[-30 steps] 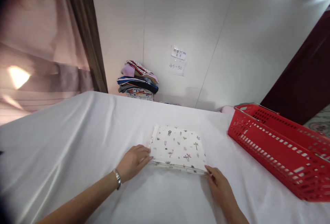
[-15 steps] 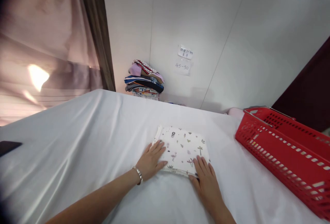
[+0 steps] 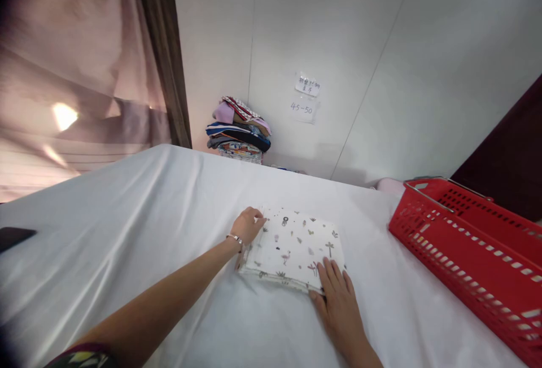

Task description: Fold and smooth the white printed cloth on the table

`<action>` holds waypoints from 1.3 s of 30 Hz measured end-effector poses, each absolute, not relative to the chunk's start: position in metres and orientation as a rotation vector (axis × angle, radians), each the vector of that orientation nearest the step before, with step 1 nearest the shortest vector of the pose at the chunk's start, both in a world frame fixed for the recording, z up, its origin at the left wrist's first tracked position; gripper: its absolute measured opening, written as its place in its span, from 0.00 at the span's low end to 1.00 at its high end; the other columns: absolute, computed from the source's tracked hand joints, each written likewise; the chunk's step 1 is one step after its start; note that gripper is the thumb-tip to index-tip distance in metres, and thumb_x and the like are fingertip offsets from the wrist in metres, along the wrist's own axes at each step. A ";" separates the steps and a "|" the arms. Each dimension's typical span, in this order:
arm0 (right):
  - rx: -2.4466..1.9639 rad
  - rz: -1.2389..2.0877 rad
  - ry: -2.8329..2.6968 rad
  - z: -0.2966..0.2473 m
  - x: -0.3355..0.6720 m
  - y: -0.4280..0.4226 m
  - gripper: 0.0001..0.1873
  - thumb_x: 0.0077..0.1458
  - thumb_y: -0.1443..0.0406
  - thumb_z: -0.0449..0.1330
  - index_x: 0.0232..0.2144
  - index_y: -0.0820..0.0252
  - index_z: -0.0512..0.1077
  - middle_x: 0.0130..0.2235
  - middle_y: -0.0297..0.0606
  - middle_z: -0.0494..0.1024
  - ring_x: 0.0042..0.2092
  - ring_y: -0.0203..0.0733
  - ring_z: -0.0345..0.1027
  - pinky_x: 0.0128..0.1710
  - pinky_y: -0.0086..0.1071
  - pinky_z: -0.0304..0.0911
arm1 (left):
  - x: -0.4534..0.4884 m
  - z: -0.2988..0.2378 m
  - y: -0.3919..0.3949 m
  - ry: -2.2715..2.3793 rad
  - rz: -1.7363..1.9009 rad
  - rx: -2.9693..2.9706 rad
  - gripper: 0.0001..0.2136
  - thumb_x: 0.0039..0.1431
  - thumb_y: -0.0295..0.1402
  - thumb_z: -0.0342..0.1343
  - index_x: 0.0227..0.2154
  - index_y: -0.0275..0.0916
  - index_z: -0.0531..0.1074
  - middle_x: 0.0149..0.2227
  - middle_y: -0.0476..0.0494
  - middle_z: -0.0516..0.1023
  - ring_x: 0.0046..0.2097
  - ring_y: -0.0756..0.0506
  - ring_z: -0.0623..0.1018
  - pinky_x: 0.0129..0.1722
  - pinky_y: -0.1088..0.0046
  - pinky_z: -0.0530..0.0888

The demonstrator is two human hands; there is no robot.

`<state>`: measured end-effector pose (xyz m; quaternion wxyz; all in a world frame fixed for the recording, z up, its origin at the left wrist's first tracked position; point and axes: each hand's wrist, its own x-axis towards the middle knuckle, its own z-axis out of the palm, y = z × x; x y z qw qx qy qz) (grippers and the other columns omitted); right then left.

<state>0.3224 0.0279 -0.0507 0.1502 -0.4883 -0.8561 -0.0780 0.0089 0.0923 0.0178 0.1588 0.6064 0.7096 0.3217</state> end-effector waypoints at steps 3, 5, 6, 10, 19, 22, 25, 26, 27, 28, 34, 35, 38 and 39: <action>-1.400 -0.239 -2.462 -0.051 0.322 0.027 0.30 0.59 0.53 0.48 0.61 0.53 0.52 0.63 0.39 0.54 0.63 0.50 0.46 0.59 0.50 0.49 | 0.008 0.013 0.108 2.096 0.865 1.644 0.09 0.54 0.39 0.54 0.27 0.38 0.70 0.37 0.42 0.71 0.39 0.44 0.73 0.38 0.69 0.68; -1.390 -0.247 -2.462 -0.052 0.322 0.027 0.30 0.59 0.53 0.48 0.61 0.53 0.52 0.63 0.38 0.54 0.63 0.50 0.46 0.59 0.50 0.49 | 0.010 0.009 0.113 2.123 0.839 1.598 0.11 0.52 0.41 0.54 0.27 0.38 0.69 0.37 0.42 0.71 0.37 0.45 0.73 0.36 0.69 0.67; -1.386 -0.249 -2.462 -0.052 0.322 0.027 0.30 0.59 0.53 0.48 0.61 0.53 0.52 0.63 0.38 0.54 0.63 0.50 0.46 0.59 0.50 0.49 | 0.011 0.007 0.115 2.136 0.831 1.578 0.12 0.52 0.43 0.54 0.27 0.38 0.68 0.36 0.42 0.71 0.36 0.45 0.73 0.35 0.70 0.67; -1.385 -0.263 -2.456 -0.053 0.322 0.027 0.30 0.58 0.53 0.49 0.61 0.54 0.54 0.62 0.39 0.55 0.63 0.51 0.46 0.58 0.50 0.49 | 0.014 0.003 0.120 2.160 0.831 1.549 0.13 0.52 0.44 0.54 0.27 0.38 0.67 0.37 0.42 0.70 0.35 0.45 0.73 0.34 0.69 0.66; -1.375 -0.282 -2.463 -0.057 0.324 0.028 0.30 0.58 0.52 0.49 0.61 0.54 0.54 0.63 0.38 0.54 0.63 0.51 0.47 0.58 0.49 0.50 | 0.006 0.000 0.114 2.182 0.868 1.504 0.09 0.57 0.36 0.48 0.24 0.39 0.64 0.35 0.44 0.70 0.34 0.48 0.72 0.33 0.72 0.66; -1.377 -0.259 -2.460 -0.057 0.324 0.028 0.30 0.58 0.52 0.49 0.61 0.53 0.54 0.63 0.38 0.54 0.63 0.51 0.47 0.58 0.49 0.50 | 0.005 -0.003 0.117 2.176 0.837 1.496 0.09 0.56 0.37 0.50 0.24 0.40 0.64 0.32 0.45 0.72 0.34 0.47 0.73 0.33 0.72 0.66; -1.381 -0.236 -2.469 -0.055 0.324 0.028 0.30 0.58 0.53 0.48 0.61 0.54 0.53 0.63 0.38 0.54 0.63 0.51 0.46 0.58 0.49 0.49 | 0.006 -0.006 0.122 2.191 0.814 1.503 0.08 0.55 0.38 0.50 0.26 0.39 0.65 0.34 0.44 0.73 0.36 0.46 0.73 0.35 0.71 0.67; -1.383 -0.236 -2.473 -0.055 0.323 0.028 0.30 0.58 0.53 0.48 0.61 0.55 0.53 0.63 0.38 0.54 0.63 0.51 0.46 0.58 0.49 0.49 | 0.006 -0.006 0.123 2.195 0.805 1.512 0.08 0.56 0.38 0.50 0.27 0.39 0.66 0.35 0.44 0.73 0.36 0.46 0.73 0.35 0.70 0.67; -1.388 -0.238 -2.477 -0.054 0.323 0.028 0.30 0.59 0.53 0.48 0.61 0.55 0.54 0.63 0.38 0.54 0.63 0.51 0.46 0.58 0.49 0.49 | 0.006 -0.006 0.124 2.197 0.796 1.523 0.08 0.56 0.37 0.50 0.28 0.39 0.66 0.35 0.43 0.73 0.36 0.45 0.74 0.36 0.70 0.68; -1.393 -0.243 -2.479 -0.054 0.323 0.028 0.30 0.59 0.52 0.48 0.61 0.55 0.54 0.63 0.39 0.54 0.63 0.51 0.46 0.58 0.49 0.50 | 0.006 -0.005 0.125 2.196 0.787 1.535 0.08 0.56 0.37 0.49 0.29 0.38 0.67 0.36 0.42 0.74 0.37 0.44 0.74 0.36 0.69 0.68; -1.441 -0.192 -2.516 -0.050 0.322 0.029 0.30 0.59 0.51 0.46 0.60 0.56 0.55 0.63 0.38 0.53 0.64 0.50 0.44 0.59 0.49 0.47 | 0.014 0.014 0.107 2.131 0.827 1.772 0.20 0.57 0.37 0.50 0.51 0.35 0.62 0.56 0.35 0.64 0.56 0.42 0.65 0.53 0.65 0.63; -1.456 -0.170 -2.528 -0.049 0.321 0.029 0.30 0.59 0.51 0.46 0.60 0.56 0.55 0.63 0.38 0.52 0.64 0.49 0.44 0.60 0.49 0.47 | 0.016 0.015 0.100 2.078 0.813 1.873 0.23 0.57 0.38 0.50 0.54 0.36 0.60 0.59 0.37 0.60 0.60 0.42 0.60 0.57 0.64 0.59; -1.503 -0.086 -2.550 -0.043 0.320 0.028 0.31 0.59 0.50 0.45 0.60 0.56 0.55 0.64 0.38 0.51 0.64 0.49 0.42 0.61 0.49 0.45 | 0.021 0.010 0.082 1.863 0.597 2.167 0.26 0.57 0.42 0.49 0.57 0.39 0.57 0.64 0.40 0.52 0.65 0.41 0.50 0.62 0.56 0.48; -1.517 -0.050 -2.552 -0.041 0.319 0.028 0.31 0.59 0.50 0.45 0.60 0.56 0.55 0.64 0.38 0.50 0.65 0.48 0.41 0.61 0.49 0.44 | 0.021 0.006 0.077 1.807 0.505 2.216 0.26 0.58 0.43 0.47 0.58 0.40 0.57 0.65 0.41 0.50 0.65 0.40 0.48 0.61 0.53 0.47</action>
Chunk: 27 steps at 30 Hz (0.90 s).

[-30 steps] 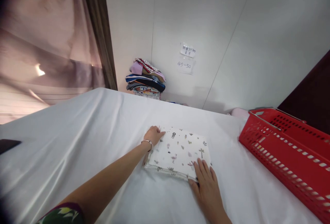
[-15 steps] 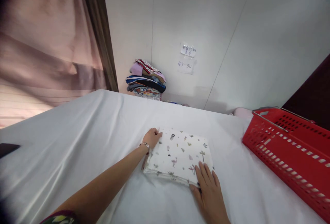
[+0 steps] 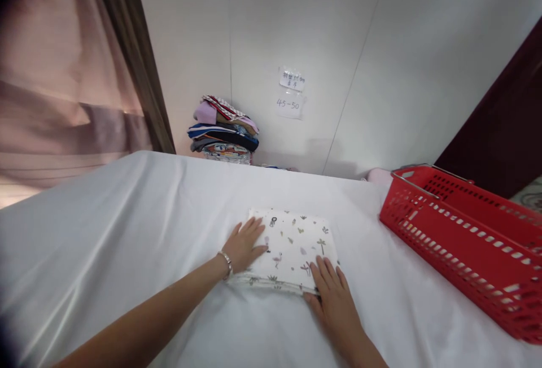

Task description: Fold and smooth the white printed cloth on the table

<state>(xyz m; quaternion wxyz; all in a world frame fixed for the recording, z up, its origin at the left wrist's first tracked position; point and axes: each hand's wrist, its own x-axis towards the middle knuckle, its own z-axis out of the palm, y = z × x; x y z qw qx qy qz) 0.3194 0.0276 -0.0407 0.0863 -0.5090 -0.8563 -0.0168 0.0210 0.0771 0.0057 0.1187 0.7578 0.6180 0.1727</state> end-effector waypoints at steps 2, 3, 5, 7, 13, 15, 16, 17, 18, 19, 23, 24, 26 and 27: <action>-1.545 0.046 -2.546 -0.033 0.318 0.025 0.31 0.59 0.50 0.45 0.61 0.55 0.53 0.64 0.37 0.49 0.65 0.48 0.39 0.62 0.48 0.41 | 0.019 -0.004 0.073 1.773 0.399 2.227 0.26 0.60 0.45 0.43 0.59 0.40 0.56 0.65 0.43 0.49 0.66 0.40 0.45 0.61 0.50 0.47; -1.559 0.110 -2.539 -0.029 0.317 0.024 0.32 0.59 0.49 0.45 0.61 0.55 0.53 0.64 0.37 0.48 0.65 0.47 0.38 0.62 0.48 0.40 | 0.018 -0.009 0.073 1.780 0.391 2.219 0.26 0.60 0.45 0.42 0.59 0.40 0.55 0.65 0.43 0.48 0.66 0.40 0.44 0.61 0.49 0.47; -1.575 0.281 -2.513 -0.020 0.315 0.023 0.32 0.58 0.49 0.45 0.61 0.54 0.52 0.64 0.36 0.48 0.65 0.46 0.36 0.63 0.48 0.37 | 0.016 -0.015 0.075 1.792 0.432 2.223 0.26 0.60 0.45 0.42 0.59 0.40 0.55 0.65 0.44 0.49 0.66 0.40 0.44 0.61 0.49 0.48; -1.578 0.486 -2.419 -0.013 0.316 0.026 0.31 0.58 0.48 0.46 0.60 0.53 0.56 0.64 0.37 0.50 0.65 0.46 0.38 0.63 0.47 0.37 | 0.014 -0.018 0.077 1.785 0.504 2.219 0.25 0.61 0.44 0.42 0.58 0.40 0.57 0.65 0.43 0.50 0.66 0.41 0.45 0.61 0.52 0.50; -1.684 0.705 -1.780 -0.012 0.330 0.063 0.30 0.54 0.50 0.49 0.54 0.61 0.66 0.61 0.42 0.59 0.60 0.46 0.53 0.56 0.37 0.56 | 0.011 -0.012 0.073 2.001 0.837 1.986 0.25 0.60 0.41 0.43 0.56 0.31 0.58 0.63 0.33 0.52 0.62 0.39 0.57 0.59 0.63 0.58; -1.828 0.730 -1.707 -0.013 0.335 0.078 0.31 0.53 0.52 0.51 0.56 0.60 0.62 0.57 0.42 0.66 0.55 0.45 0.62 0.52 0.35 0.59 | 0.010 -0.006 0.072 2.067 0.784 1.796 0.27 0.59 0.42 0.44 0.58 0.30 0.55 0.59 0.30 0.59 0.58 0.38 0.64 0.56 0.62 0.63; -1.895 0.750 -1.691 -0.013 0.336 0.084 0.33 0.53 0.53 0.52 0.58 0.61 0.59 0.54 0.42 0.69 0.51 0.44 0.66 0.51 0.34 0.60 | 0.009 -0.003 0.072 2.077 0.721 1.709 0.28 0.58 0.42 0.45 0.58 0.30 0.53 0.57 0.30 0.63 0.57 0.38 0.66 0.54 0.63 0.64; -1.943 0.769 -1.685 -0.013 0.337 0.089 0.34 0.52 0.54 0.53 0.59 0.61 0.56 0.51 0.43 0.71 0.49 0.44 0.68 0.49 0.34 0.60 | 0.008 0.001 0.072 2.077 0.655 1.638 0.30 0.58 0.42 0.46 0.59 0.29 0.51 0.55 0.29 0.65 0.56 0.38 0.67 0.53 0.63 0.65; -1.971 0.780 -1.686 -0.012 0.337 0.093 0.36 0.51 0.55 0.54 0.60 0.63 0.54 0.49 0.44 0.72 0.47 0.44 0.68 0.48 0.34 0.60 | 0.007 0.004 0.073 2.070 0.597 1.587 0.31 0.57 0.43 0.48 0.59 0.29 0.51 0.54 0.28 0.67 0.55 0.37 0.68 0.52 0.62 0.65; -1.984 0.779 -1.687 -0.011 0.336 0.095 0.38 0.50 0.56 0.55 0.61 0.64 0.53 0.49 0.45 0.72 0.48 0.44 0.68 0.48 0.34 0.60 | 0.006 0.007 0.074 2.058 0.551 1.560 0.32 0.56 0.43 0.49 0.58 0.28 0.51 0.53 0.28 0.68 0.54 0.36 0.69 0.51 0.62 0.66; -1.995 0.779 -1.688 -0.003 0.328 0.096 0.42 0.45 0.58 0.61 0.61 0.62 0.54 0.53 0.47 0.70 0.53 0.47 0.64 0.51 0.34 0.57 | -0.001 0.014 0.078 1.984 0.522 1.527 0.31 0.51 0.47 0.51 0.53 0.28 0.60 0.49 0.27 0.72 0.50 0.34 0.73 0.48 0.60 0.68; -1.995 0.784 -1.686 0.000 0.326 0.095 0.43 0.43 0.59 0.62 0.60 0.62 0.54 0.53 0.46 0.69 0.53 0.48 0.63 0.51 0.34 0.57 | -0.003 0.014 0.080 1.985 0.551 1.503 0.32 0.49 0.48 0.52 0.52 0.29 0.61 0.49 0.27 0.73 0.49 0.33 0.73 0.48 0.59 0.68; -1.995 0.792 -1.671 0.002 0.324 0.094 0.44 0.41 0.59 0.63 0.60 0.62 0.55 0.54 0.46 0.68 0.54 0.48 0.62 0.51 0.34 0.57 | -0.006 0.007 0.084 1.982 0.592 1.490 0.35 0.45 0.51 0.53 0.51 0.30 0.62 0.48 0.28 0.73 0.48 0.32 0.74 0.47 0.57 0.69; -1.996 0.797 -1.659 0.003 0.324 0.093 0.44 0.41 0.59 0.64 0.60 0.61 0.55 0.54 0.45 0.68 0.54 0.47 0.63 0.51 0.34 0.57 | -0.008 0.002 0.087 1.977 0.607 1.492 0.37 0.43 0.53 0.53 0.52 0.31 0.62 0.47 0.28 0.73 0.47 0.31 0.74 0.46 0.57 0.70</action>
